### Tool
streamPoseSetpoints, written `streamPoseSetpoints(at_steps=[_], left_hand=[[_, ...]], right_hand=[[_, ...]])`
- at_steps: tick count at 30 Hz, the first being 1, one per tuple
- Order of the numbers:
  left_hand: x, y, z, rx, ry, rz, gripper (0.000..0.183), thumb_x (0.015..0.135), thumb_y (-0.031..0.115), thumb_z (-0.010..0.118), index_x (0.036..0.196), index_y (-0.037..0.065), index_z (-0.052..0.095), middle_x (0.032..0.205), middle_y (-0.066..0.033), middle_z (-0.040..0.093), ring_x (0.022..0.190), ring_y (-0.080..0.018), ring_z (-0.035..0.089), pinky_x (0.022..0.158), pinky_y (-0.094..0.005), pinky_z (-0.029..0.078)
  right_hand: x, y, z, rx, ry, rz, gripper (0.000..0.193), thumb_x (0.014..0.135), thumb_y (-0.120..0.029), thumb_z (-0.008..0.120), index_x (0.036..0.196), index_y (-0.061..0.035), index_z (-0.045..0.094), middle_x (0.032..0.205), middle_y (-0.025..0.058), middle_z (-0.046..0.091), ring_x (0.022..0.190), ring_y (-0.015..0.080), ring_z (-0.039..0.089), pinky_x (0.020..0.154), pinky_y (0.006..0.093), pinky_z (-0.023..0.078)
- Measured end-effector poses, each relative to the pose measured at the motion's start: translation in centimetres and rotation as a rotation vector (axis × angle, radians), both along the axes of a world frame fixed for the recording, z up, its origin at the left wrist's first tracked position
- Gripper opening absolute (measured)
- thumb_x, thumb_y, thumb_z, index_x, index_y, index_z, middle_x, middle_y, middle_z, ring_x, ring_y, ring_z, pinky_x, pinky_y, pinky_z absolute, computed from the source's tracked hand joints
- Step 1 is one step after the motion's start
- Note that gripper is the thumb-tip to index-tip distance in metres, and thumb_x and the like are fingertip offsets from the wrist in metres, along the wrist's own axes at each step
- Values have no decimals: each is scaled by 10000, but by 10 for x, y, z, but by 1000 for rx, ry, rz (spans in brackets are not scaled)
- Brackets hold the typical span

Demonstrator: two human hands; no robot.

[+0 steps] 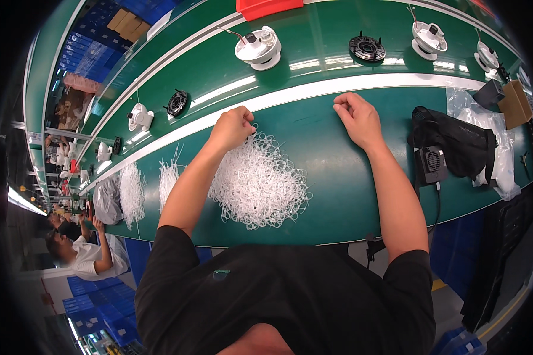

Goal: The person assembles small white electronic devices on a green assembly line. They pick up white zip ties from a pile, thread them through the devices, and secure them by hand. The person then places the assembled units onto the moving conveyor belt.

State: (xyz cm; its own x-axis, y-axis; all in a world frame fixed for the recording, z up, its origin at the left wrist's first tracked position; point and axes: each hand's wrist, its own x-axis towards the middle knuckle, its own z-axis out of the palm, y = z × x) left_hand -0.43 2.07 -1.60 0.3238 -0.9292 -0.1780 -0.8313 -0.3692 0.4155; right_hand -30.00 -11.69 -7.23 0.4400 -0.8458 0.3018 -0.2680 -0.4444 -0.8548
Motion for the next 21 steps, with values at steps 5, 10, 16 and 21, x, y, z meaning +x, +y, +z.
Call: streamPoseSetpoints(at_steps=[5,10,16,21], left_hand=[[-3,2,-5,-81,30,-65,186,842,81,722,1004,1,676,802,-96,693,738,-173,650,705,-315,518],[8,2,9,-167,338,23,136,880,104,722,949,-6,680,809,-25,669,731,-95,582,697,-266,496],[45,16,1,-457,543,106,147,896,125,721,895,-5,651,827,-51,690,750,-105,619,676,-272,505],[70,40,15,-622,922,213,84,897,63,711,947,24,656,858,-45,688,710,-90,604,617,-220,465]], right_hand=[[-2,1,3,8,11,8,148,894,-157,671,983,-38,674,858,47,651,708,149,578,678,294,477],[-2,0,-1,32,-7,20,160,898,-155,672,995,-27,674,854,48,644,714,142,578,681,280,475],[1,-3,-7,27,-38,34,158,913,-132,678,1018,-13,675,865,39,650,718,97,552,678,254,468],[-2,-3,-9,55,-18,8,142,916,-104,676,1013,-1,674,803,-22,584,679,58,465,629,221,417]])
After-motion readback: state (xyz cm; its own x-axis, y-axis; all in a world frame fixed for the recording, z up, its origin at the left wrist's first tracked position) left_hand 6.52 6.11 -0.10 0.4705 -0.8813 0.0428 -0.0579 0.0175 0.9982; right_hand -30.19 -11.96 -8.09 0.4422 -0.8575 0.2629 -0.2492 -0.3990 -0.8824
